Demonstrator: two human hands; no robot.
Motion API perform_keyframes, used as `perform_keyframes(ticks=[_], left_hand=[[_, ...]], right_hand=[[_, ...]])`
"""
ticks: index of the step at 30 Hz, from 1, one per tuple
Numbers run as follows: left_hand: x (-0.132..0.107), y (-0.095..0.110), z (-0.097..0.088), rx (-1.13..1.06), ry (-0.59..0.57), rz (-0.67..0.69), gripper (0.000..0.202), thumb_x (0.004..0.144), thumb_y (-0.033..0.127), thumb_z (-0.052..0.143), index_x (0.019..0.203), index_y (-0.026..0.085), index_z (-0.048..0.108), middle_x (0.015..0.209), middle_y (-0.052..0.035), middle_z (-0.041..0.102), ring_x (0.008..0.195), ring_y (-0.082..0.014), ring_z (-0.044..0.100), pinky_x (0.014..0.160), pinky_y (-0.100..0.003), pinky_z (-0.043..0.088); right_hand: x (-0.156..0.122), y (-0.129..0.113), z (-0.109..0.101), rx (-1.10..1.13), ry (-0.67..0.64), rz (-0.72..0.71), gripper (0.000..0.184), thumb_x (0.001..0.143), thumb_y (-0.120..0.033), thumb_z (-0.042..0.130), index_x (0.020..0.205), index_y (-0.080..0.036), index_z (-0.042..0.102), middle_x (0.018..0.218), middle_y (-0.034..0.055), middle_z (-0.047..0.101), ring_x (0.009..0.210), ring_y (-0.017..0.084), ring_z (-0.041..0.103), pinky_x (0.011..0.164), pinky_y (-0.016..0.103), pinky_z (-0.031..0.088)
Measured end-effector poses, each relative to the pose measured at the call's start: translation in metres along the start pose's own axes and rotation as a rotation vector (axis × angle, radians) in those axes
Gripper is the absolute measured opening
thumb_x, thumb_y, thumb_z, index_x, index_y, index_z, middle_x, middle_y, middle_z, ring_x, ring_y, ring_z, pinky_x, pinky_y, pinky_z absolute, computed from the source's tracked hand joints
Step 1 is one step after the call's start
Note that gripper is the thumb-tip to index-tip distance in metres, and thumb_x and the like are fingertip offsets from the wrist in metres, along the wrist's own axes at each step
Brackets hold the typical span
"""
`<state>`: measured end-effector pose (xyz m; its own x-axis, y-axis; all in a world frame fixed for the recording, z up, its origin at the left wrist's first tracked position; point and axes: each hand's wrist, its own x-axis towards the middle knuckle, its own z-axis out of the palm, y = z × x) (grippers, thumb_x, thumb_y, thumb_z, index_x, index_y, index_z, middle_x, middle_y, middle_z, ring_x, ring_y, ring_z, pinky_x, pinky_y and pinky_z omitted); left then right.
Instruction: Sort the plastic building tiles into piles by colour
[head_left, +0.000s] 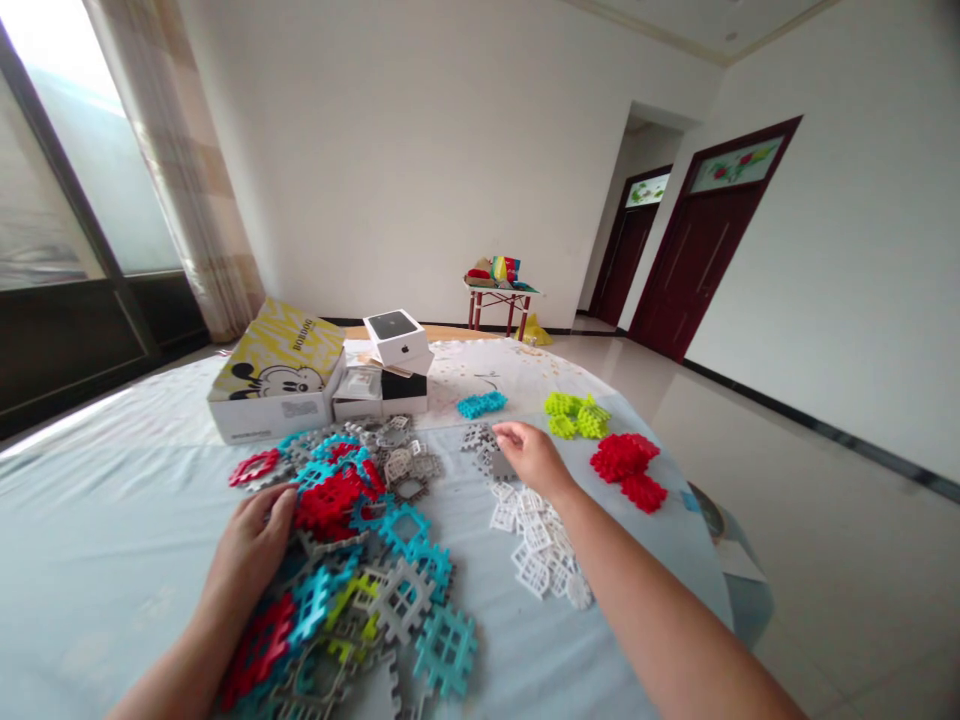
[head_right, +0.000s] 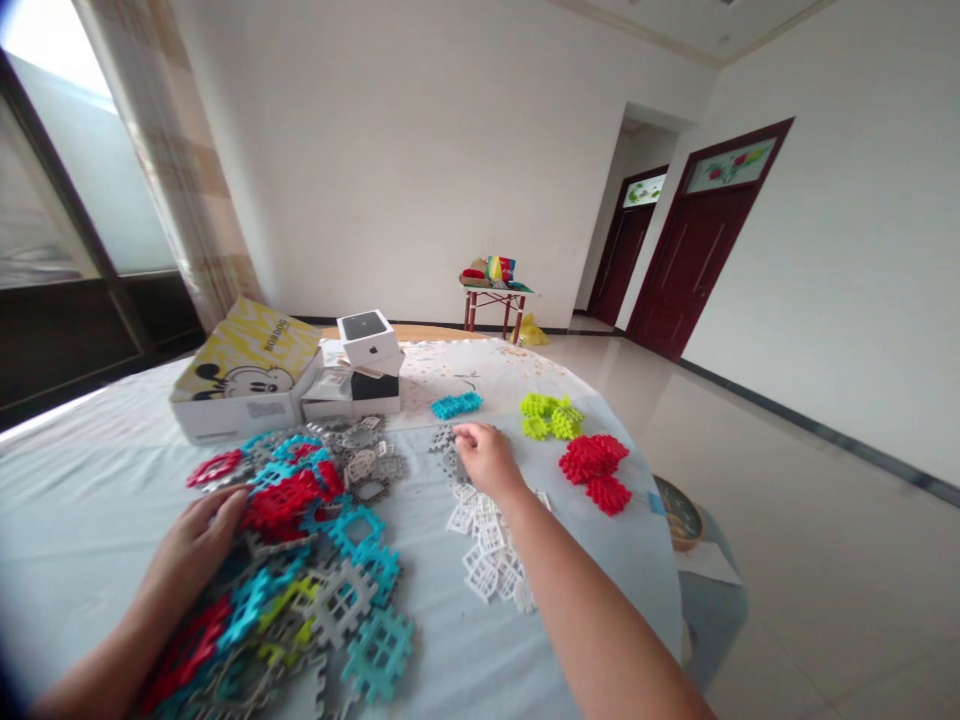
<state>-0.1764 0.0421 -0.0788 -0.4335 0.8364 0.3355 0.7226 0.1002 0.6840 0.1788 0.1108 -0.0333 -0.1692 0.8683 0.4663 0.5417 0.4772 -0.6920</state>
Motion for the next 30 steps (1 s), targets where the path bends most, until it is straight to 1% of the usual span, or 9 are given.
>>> perform_keyframes(ticks=[3,7,10,13,17,21,24,27,30], left_hand=[[-0.001,-0.002,0.001,-0.006,0.006,0.001,0.05,0.073,0.049,0.038,0.099,0.014,0.062,0.104,-0.0109,0.061,0.103,-0.0239,0.054,0.094,-0.035,0.042],[-0.003,-0.002,0.0,0.002,0.006,-0.036,0.05,0.074,0.049,0.036,0.101,0.015,0.062,0.105,-0.0091,0.061,0.102,-0.0224,0.055,0.092,-0.031,0.043],[-0.004,0.002,-0.003,0.001,0.008,-0.068,0.05,0.075,0.047,0.036,0.103,0.015,0.062,0.106,-0.0099,0.061,0.103,-0.0224,0.054,0.093,-0.032,0.042],[-0.005,0.004,-0.007,-0.006,0.011,-0.082,0.051,0.077,0.046,0.035,0.105,0.012,0.061,0.106,-0.0125,0.06,0.104,-0.0236,0.053,0.094,-0.035,0.04],[-0.004,0.003,-0.01,-0.02,0.007,-0.095,0.051,0.078,0.046,0.034,0.106,0.012,0.061,0.106,-0.0137,0.06,0.105,-0.0245,0.053,0.094,-0.036,0.039],[-0.003,0.0,-0.007,-0.023,-0.001,-0.093,0.05,0.079,0.046,0.034,0.106,0.013,0.06,0.107,-0.0128,0.06,0.105,-0.0236,0.052,0.094,-0.036,0.039],[-0.002,-0.003,-0.005,-0.035,0.0,-0.108,0.051,0.078,0.047,0.033,0.106,0.014,0.06,0.107,-0.0122,0.06,0.103,-0.023,0.053,0.093,-0.036,0.038],[-0.002,-0.004,-0.003,-0.039,0.014,-0.13,0.052,0.077,0.047,0.033,0.107,0.014,0.06,0.107,-0.0122,0.059,0.103,-0.0233,0.052,0.094,-0.036,0.038],[-0.001,-0.004,-0.003,-0.037,0.018,-0.119,0.052,0.077,0.047,0.033,0.106,0.014,0.06,0.108,-0.0126,0.058,0.105,-0.0237,0.051,0.095,-0.036,0.037]], right_hand=[[-0.026,-0.035,0.011,0.073,-0.237,-0.12,0.023,0.079,-0.023,0.055,0.1,-0.019,0.064,0.097,0.0057,0.066,0.087,0.016,0.062,0.078,0.029,0.049],[-0.053,-0.071,0.021,0.072,-0.554,-0.389,0.034,0.073,-0.023,0.064,0.107,-0.021,0.061,0.11,0.0058,0.062,0.106,0.017,0.054,0.095,0.032,0.038],[-0.064,-0.079,0.03,0.014,-0.692,-0.481,0.051,0.068,-0.027,0.071,0.116,-0.02,0.057,0.12,0.0082,0.056,0.113,0.02,0.048,0.099,0.034,0.032],[-0.068,-0.075,0.038,-0.051,-0.749,-0.494,0.054,0.068,-0.03,0.071,0.118,-0.023,0.055,0.123,0.0065,0.055,0.114,0.021,0.045,0.097,0.035,0.032],[-0.069,-0.071,0.041,-0.08,-0.703,-0.494,0.052,0.068,-0.039,0.071,0.115,-0.024,0.057,0.115,0.0043,0.06,0.107,0.021,0.049,0.092,0.035,0.033],[-0.064,-0.07,0.031,-0.045,-0.55,-0.483,0.055,0.067,-0.047,0.069,0.116,-0.023,0.056,0.109,0.0039,0.063,0.102,0.019,0.052,0.091,0.033,0.033],[-0.054,-0.065,0.017,-0.047,-0.421,-0.443,0.051,0.07,-0.049,0.066,0.113,-0.023,0.058,0.107,0.0039,0.064,0.1,0.018,0.053,0.09,0.032,0.034],[-0.035,-0.048,0.003,-0.136,-0.277,-0.345,0.043,0.072,-0.047,0.065,0.107,-0.023,0.061,0.104,0.0043,0.065,0.099,0.02,0.054,0.089,0.034,0.036],[-0.01,-0.022,-0.007,-0.276,-0.158,-0.232,0.036,0.071,-0.042,0.067,0.102,-0.022,0.064,0.1,0.0052,0.066,0.097,0.022,0.055,0.088,0.036,0.039]])
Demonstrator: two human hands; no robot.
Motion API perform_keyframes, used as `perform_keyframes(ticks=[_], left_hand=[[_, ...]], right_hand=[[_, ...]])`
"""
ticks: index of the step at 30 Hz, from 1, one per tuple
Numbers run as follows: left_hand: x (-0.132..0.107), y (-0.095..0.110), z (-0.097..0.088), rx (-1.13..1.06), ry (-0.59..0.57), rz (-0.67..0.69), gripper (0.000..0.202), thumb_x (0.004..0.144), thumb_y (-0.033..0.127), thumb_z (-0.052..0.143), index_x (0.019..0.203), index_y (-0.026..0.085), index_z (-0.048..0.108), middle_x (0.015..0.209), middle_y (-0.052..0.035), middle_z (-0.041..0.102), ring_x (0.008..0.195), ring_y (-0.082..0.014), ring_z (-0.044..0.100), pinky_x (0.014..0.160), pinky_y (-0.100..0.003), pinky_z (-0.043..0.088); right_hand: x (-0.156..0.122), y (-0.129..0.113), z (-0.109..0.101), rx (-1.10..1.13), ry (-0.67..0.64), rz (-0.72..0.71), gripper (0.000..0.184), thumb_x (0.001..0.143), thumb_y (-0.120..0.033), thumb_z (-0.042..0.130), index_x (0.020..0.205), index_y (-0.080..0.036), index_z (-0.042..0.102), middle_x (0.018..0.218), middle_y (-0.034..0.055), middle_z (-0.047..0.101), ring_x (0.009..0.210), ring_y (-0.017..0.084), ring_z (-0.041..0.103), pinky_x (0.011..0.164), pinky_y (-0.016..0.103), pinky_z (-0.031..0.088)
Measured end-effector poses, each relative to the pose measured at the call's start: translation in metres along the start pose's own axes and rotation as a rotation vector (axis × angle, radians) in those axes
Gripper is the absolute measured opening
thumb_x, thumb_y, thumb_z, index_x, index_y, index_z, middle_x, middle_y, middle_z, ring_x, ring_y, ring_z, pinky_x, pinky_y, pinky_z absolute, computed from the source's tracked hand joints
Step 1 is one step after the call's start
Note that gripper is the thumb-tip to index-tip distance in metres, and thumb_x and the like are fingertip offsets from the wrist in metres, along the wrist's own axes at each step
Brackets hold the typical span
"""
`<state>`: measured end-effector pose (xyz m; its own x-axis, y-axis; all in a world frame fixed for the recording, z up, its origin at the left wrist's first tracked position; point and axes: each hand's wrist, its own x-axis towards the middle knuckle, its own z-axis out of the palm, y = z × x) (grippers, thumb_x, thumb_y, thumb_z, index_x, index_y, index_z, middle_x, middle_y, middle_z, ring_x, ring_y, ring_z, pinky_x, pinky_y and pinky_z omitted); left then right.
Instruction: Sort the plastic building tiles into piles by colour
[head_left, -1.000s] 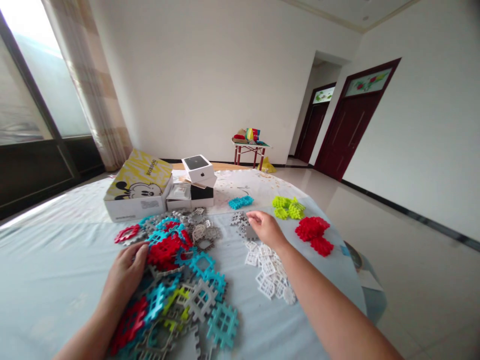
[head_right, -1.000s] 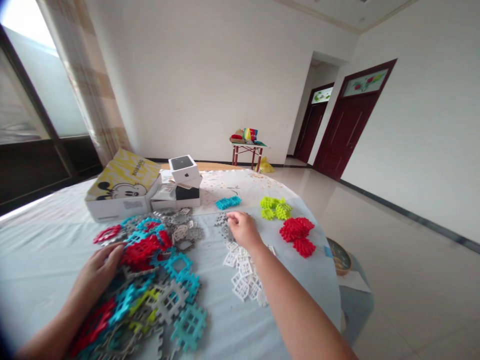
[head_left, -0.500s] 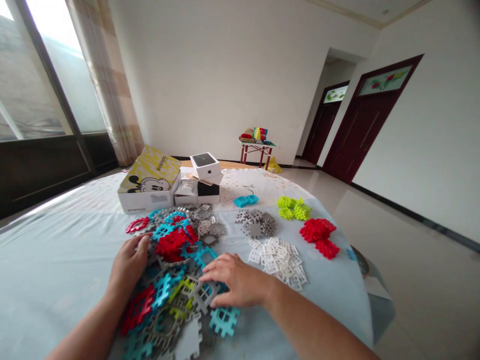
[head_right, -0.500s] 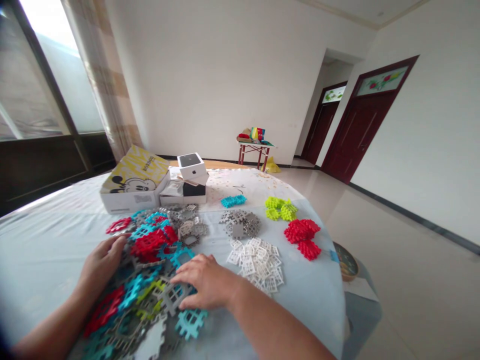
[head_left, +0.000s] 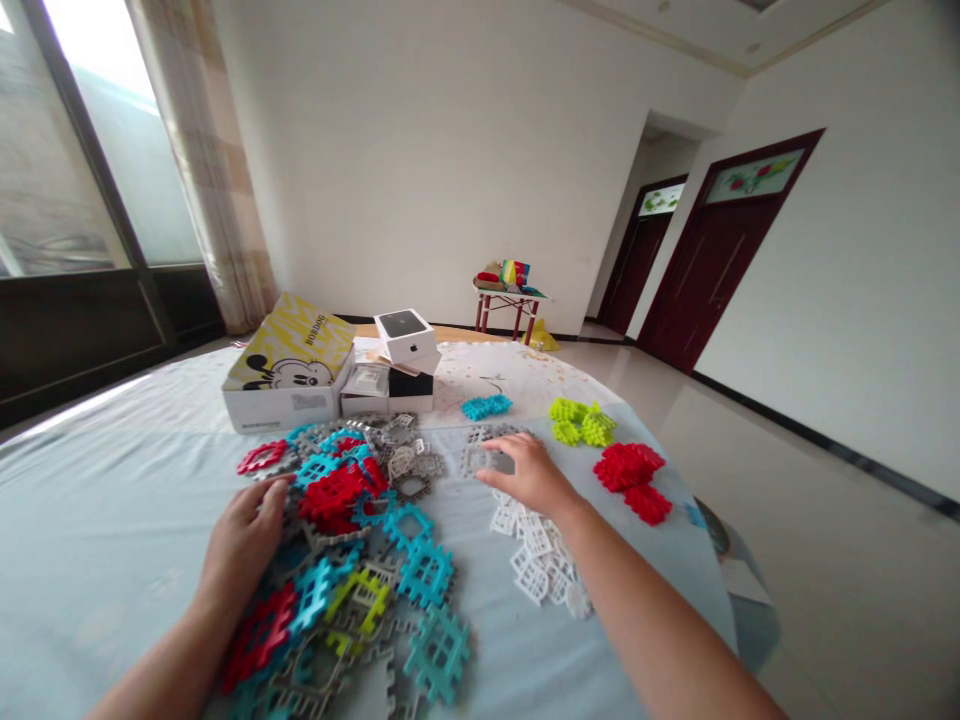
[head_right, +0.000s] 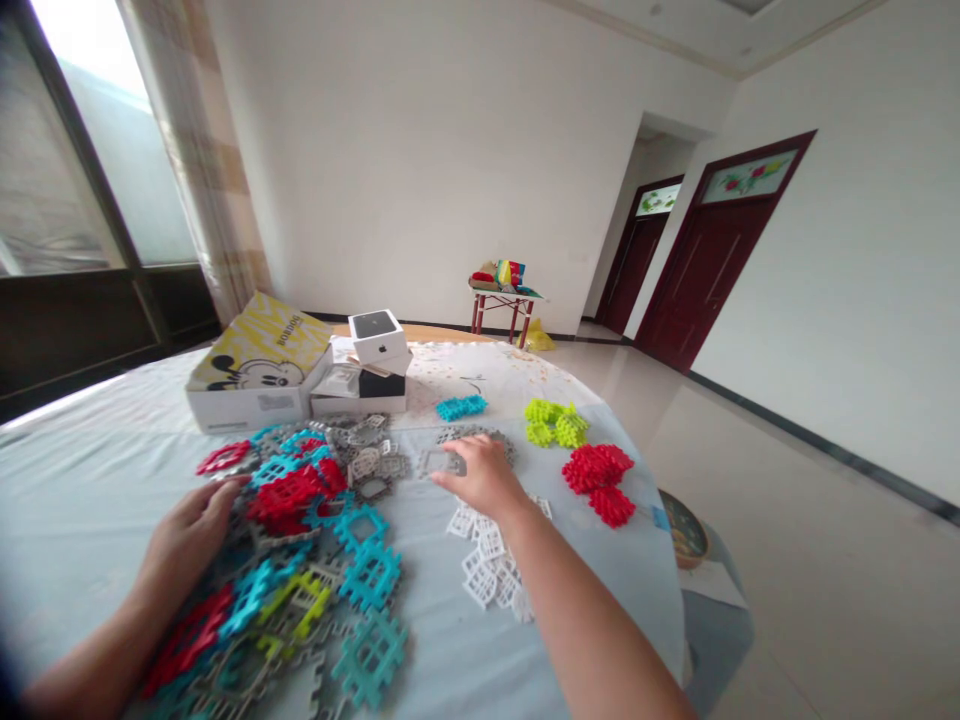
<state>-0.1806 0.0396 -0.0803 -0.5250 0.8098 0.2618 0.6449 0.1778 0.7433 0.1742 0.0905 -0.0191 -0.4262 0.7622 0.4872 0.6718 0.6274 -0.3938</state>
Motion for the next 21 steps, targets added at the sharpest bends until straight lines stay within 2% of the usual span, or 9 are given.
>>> perform_keyframes(ticks=[5,9,12,15,18,21], left_hand=[[0.001,0.0,0.0,0.009,-0.006,0.009,0.051,0.077,0.046,0.033,0.105,0.014,0.061,0.107,-0.0127,0.059,0.104,-0.0241,0.052,0.094,-0.037,0.038],[0.0,0.0,0.0,0.003,-0.002,0.02,0.051,0.077,0.045,0.033,0.104,0.013,0.061,0.106,-0.0129,0.059,0.104,-0.0242,0.052,0.094,-0.037,0.038],[-0.002,0.001,-0.001,-0.004,0.009,0.025,0.05,0.077,0.045,0.034,0.103,0.013,0.062,0.105,-0.0127,0.06,0.104,-0.0241,0.052,0.094,-0.038,0.038],[-0.003,0.002,-0.001,-0.003,0.012,0.024,0.048,0.078,0.045,0.034,0.103,0.014,0.062,0.103,-0.0115,0.06,0.102,-0.0229,0.053,0.093,-0.037,0.039],[-0.003,0.002,0.0,0.003,0.008,0.02,0.048,0.078,0.044,0.034,0.103,0.014,0.062,0.102,-0.0108,0.061,0.1,-0.0218,0.053,0.093,-0.035,0.039],[-0.004,0.002,0.002,0.004,0.011,0.023,0.048,0.079,0.043,0.034,0.104,0.014,0.062,0.102,-0.0105,0.061,0.1,-0.021,0.053,0.092,-0.034,0.039]], right_hand=[[0.023,0.046,0.003,-0.191,0.148,0.128,0.04,0.074,-0.038,0.064,0.109,-0.018,0.061,0.107,0.0104,0.063,0.102,0.025,0.053,0.089,0.039,0.039],[0.022,0.055,0.006,-0.189,0.226,0.112,0.039,0.077,-0.033,0.06,0.113,-0.016,0.058,0.112,0.0116,0.06,0.106,0.025,0.051,0.092,0.04,0.038],[0.011,0.044,0.007,-0.107,0.219,0.06,0.031,0.078,-0.029,0.058,0.106,-0.017,0.061,0.107,0.0099,0.062,0.103,0.023,0.053,0.091,0.038,0.039],[-0.002,0.021,0.007,-0.003,0.163,-0.001,0.025,0.079,-0.025,0.058,0.103,-0.018,0.062,0.103,0.0078,0.063,0.1,0.021,0.054,0.091,0.036,0.04],[-0.016,-0.009,0.005,0.102,0.041,-0.064,0.024,0.078,-0.023,0.06,0.101,-0.019,0.062,0.101,0.0059,0.064,0.099,0.019,0.054,0.09,0.034,0.04],[-0.031,-0.037,0.004,0.196,-0.149,-0.14,0.025,0.077,-0.024,0.062,0.103,-0.021,0.062,0.1,0.0047,0.065,0.096,0.018,0.056,0.087,0.032,0.042]])
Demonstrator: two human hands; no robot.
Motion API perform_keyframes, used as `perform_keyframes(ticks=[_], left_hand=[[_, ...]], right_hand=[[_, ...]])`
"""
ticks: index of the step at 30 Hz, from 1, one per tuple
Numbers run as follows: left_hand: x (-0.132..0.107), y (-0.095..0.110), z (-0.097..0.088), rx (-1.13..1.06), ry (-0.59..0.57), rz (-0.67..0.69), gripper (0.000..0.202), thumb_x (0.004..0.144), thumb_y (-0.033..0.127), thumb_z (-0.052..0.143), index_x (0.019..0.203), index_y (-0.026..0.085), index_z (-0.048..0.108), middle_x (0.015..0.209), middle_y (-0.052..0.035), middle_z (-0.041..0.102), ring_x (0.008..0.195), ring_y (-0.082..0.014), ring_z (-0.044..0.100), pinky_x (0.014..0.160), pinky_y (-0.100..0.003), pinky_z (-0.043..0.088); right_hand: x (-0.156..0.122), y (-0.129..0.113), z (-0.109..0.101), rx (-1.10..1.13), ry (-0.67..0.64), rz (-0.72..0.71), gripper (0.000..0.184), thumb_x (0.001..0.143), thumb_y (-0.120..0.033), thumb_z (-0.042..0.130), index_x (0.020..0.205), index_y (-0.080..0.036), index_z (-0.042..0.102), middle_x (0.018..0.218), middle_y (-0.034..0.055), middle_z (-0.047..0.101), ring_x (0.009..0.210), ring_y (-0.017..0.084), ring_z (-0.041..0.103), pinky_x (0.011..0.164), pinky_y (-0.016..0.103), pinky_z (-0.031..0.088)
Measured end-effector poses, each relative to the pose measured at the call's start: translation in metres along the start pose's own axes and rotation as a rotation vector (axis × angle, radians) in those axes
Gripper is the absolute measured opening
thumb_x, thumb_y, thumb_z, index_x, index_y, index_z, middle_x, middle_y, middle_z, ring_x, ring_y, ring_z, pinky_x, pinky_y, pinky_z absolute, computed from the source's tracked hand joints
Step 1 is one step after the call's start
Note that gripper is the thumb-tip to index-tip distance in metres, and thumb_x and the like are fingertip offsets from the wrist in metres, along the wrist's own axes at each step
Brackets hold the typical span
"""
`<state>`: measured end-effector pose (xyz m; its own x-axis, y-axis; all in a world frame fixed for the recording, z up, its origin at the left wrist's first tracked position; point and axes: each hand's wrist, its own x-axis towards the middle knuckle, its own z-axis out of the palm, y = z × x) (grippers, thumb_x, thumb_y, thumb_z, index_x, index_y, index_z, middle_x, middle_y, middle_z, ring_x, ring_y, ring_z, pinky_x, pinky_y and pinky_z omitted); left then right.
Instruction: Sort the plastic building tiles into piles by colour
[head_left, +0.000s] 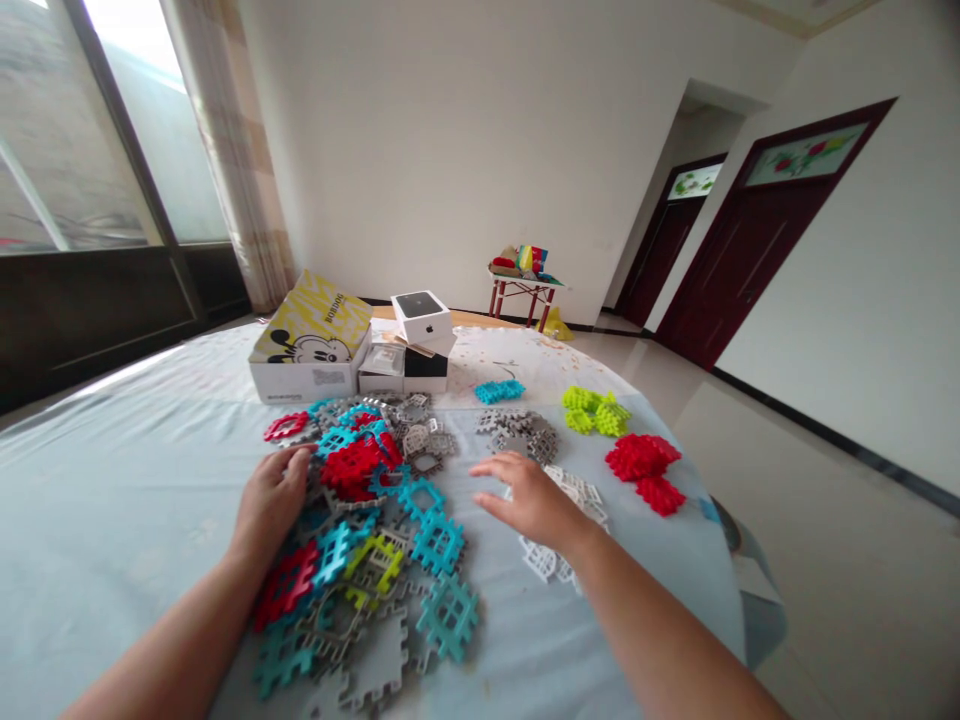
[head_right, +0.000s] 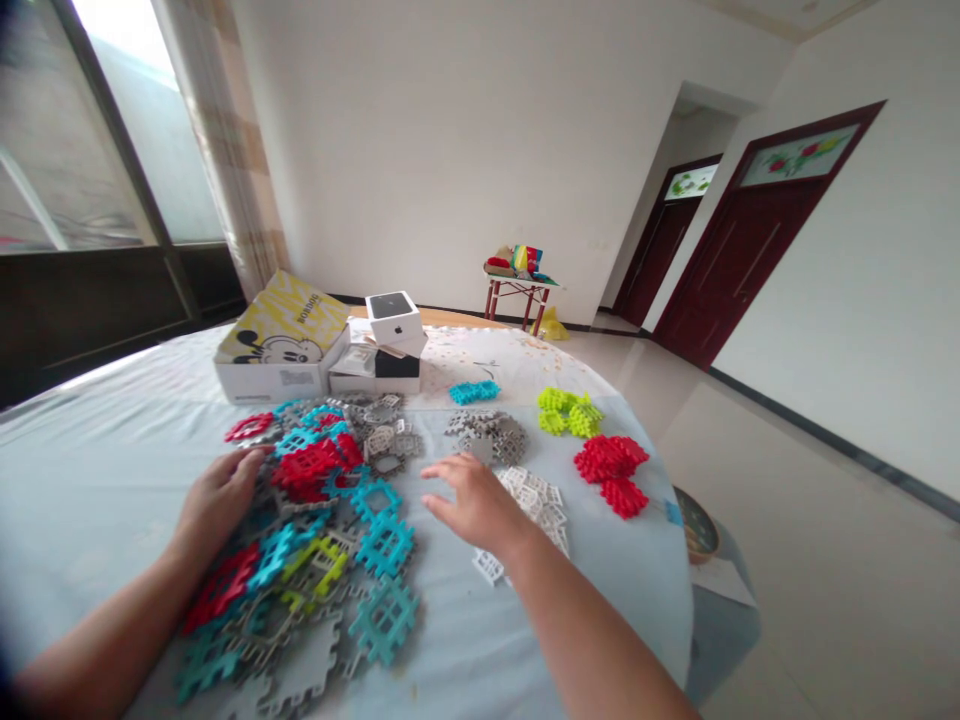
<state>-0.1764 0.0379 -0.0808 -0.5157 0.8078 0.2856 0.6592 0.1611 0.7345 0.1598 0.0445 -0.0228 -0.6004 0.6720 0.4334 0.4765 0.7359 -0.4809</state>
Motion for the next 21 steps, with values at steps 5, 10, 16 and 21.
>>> perform_keyframes(ticks=[5,10,16,21], left_hand=[[-0.001,0.001,0.0,-0.001,0.007,0.009,0.047,0.079,0.043,0.034,0.104,0.014,0.062,0.103,-0.0104,0.061,0.101,-0.0205,0.053,0.092,-0.033,0.039],[0.001,0.001,-0.001,0.003,0.008,0.009,0.046,0.078,0.042,0.034,0.102,0.014,0.062,0.102,-0.0107,0.061,0.102,-0.0214,0.053,0.093,-0.034,0.038],[0.001,0.001,-0.002,0.014,-0.005,0.006,0.048,0.077,0.043,0.034,0.103,0.014,0.062,0.104,-0.0117,0.06,0.101,-0.0234,0.053,0.092,-0.036,0.039],[0.002,0.0,-0.002,0.038,-0.023,0.005,0.048,0.078,0.045,0.033,0.104,0.016,0.061,0.105,-0.0111,0.06,0.103,-0.0237,0.053,0.092,-0.037,0.039]], right_hand=[[-0.011,-0.024,0.015,0.017,-0.19,-0.067,0.029,0.077,-0.029,0.064,0.103,-0.018,0.063,0.095,0.0052,0.065,0.093,0.016,0.056,0.086,0.029,0.042],[-0.013,-0.019,0.034,-0.047,-0.199,-0.091,0.039,0.073,-0.032,0.067,0.107,-0.016,0.061,0.104,0.0077,0.062,0.101,0.019,0.053,0.092,0.03,0.039],[-0.014,-0.015,0.045,-0.041,-0.218,-0.104,0.046,0.071,-0.043,0.067,0.108,-0.017,0.061,0.107,0.0077,0.061,0.102,0.019,0.053,0.093,0.03,0.038],[-0.014,-0.014,0.049,-0.026,-0.2,-0.115,0.047,0.07,-0.04,0.067,0.11,-0.018,0.059,0.107,0.0069,0.062,0.102,0.018,0.054,0.093,0.03,0.038]])
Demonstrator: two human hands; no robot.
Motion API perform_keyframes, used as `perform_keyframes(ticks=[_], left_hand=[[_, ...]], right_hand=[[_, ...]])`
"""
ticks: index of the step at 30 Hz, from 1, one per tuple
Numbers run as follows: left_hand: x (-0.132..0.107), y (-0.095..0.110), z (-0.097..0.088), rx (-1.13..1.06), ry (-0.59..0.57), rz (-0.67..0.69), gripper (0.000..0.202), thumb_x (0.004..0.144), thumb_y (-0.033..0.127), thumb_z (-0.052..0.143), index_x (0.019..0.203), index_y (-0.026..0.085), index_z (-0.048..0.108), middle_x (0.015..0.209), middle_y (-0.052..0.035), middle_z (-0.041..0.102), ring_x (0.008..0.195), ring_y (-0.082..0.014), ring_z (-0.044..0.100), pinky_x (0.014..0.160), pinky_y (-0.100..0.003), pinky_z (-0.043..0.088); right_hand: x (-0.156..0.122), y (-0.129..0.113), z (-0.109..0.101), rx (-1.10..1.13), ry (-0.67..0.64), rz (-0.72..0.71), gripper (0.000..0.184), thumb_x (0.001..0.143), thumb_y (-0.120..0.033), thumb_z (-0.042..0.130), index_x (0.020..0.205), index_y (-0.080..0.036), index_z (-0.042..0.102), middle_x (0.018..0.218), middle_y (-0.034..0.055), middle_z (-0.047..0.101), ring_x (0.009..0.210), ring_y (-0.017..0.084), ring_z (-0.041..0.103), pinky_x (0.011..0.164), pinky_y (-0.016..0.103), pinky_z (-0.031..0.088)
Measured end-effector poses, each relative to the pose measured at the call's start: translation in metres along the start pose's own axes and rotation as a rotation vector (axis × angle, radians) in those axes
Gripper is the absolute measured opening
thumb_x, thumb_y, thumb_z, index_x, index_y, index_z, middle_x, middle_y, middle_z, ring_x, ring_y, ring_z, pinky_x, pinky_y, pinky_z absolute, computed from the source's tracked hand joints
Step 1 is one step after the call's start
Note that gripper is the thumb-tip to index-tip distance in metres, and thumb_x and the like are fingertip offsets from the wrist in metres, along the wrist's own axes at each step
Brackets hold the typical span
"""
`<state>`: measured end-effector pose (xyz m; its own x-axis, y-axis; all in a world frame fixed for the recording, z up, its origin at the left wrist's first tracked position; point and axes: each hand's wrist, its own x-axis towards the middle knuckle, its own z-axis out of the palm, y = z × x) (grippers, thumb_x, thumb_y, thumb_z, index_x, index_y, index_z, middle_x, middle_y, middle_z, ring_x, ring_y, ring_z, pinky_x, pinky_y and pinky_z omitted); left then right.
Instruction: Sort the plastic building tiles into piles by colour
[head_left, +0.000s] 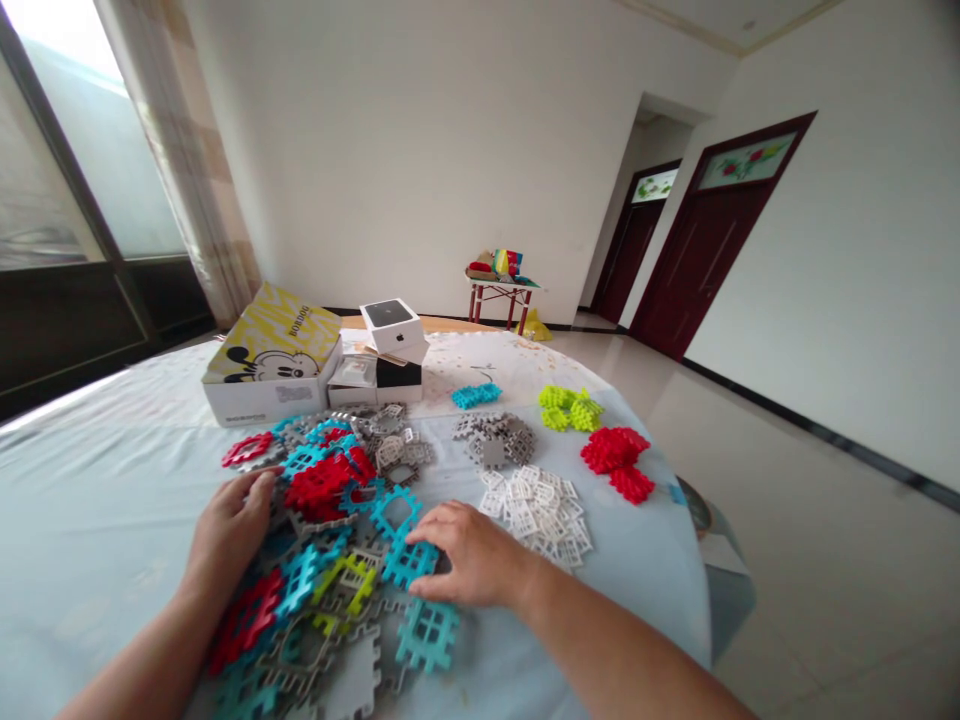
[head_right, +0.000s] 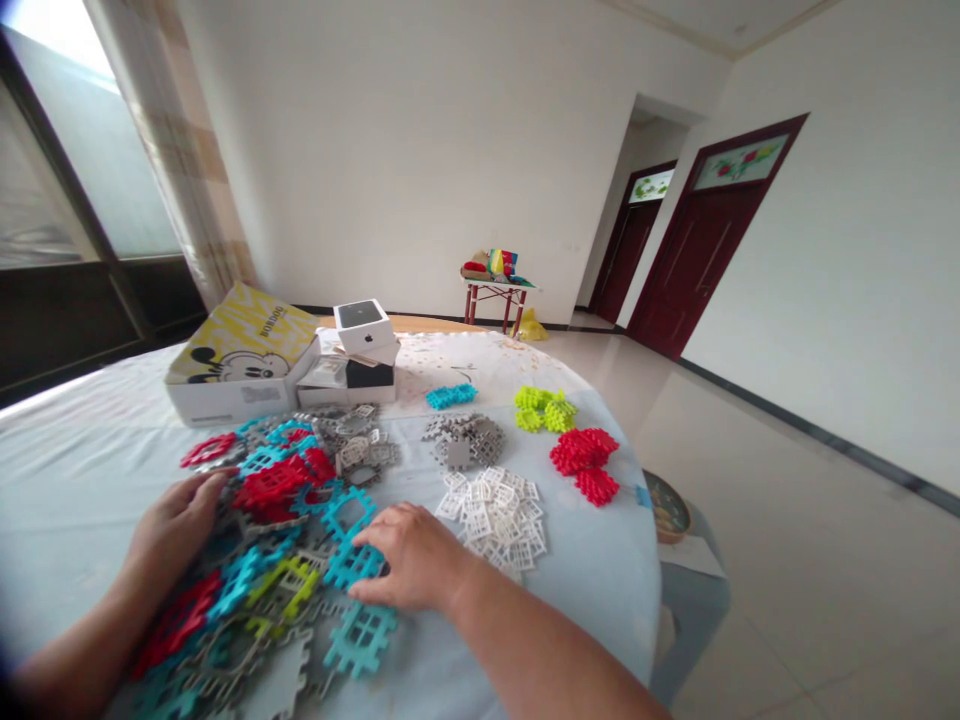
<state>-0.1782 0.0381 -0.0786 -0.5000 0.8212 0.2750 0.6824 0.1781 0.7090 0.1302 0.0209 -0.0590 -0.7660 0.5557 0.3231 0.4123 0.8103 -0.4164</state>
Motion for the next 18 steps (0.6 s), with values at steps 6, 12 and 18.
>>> perform_keyframes(ticks=[6,12,18], left_hand=[[0.001,-0.002,-0.001,0.014,0.018,0.022,0.046,0.078,0.044,0.034,0.101,0.017,0.062,0.101,-0.0104,0.061,0.1,-0.0242,0.054,0.089,-0.037,0.042],[0.001,0.0,-0.001,0.0,0.012,-0.007,0.048,0.076,0.046,0.034,0.101,0.016,0.062,0.104,-0.0115,0.06,0.103,-0.0259,0.053,0.091,-0.039,0.041],[0.0,-0.001,-0.001,-0.035,-0.001,-0.026,0.052,0.073,0.049,0.034,0.102,0.016,0.061,0.106,-0.0125,0.058,0.105,-0.0265,0.052,0.096,-0.039,0.038]], right_hand=[[0.0,-0.004,-0.018,0.026,0.163,0.036,0.05,0.07,-0.041,0.067,0.115,-0.02,0.056,0.11,0.0068,0.061,0.102,0.018,0.054,0.092,0.031,0.039],[0.004,0.025,-0.044,0.064,0.338,0.167,0.046,0.073,-0.038,0.065,0.115,-0.022,0.055,0.109,0.006,0.06,0.103,0.018,0.054,0.091,0.031,0.04],[0.034,0.086,-0.068,-0.081,0.413,0.372,0.043,0.07,-0.035,0.066,0.109,-0.018,0.058,0.103,0.008,0.063,0.094,0.019,0.059,0.083,0.032,0.045]])
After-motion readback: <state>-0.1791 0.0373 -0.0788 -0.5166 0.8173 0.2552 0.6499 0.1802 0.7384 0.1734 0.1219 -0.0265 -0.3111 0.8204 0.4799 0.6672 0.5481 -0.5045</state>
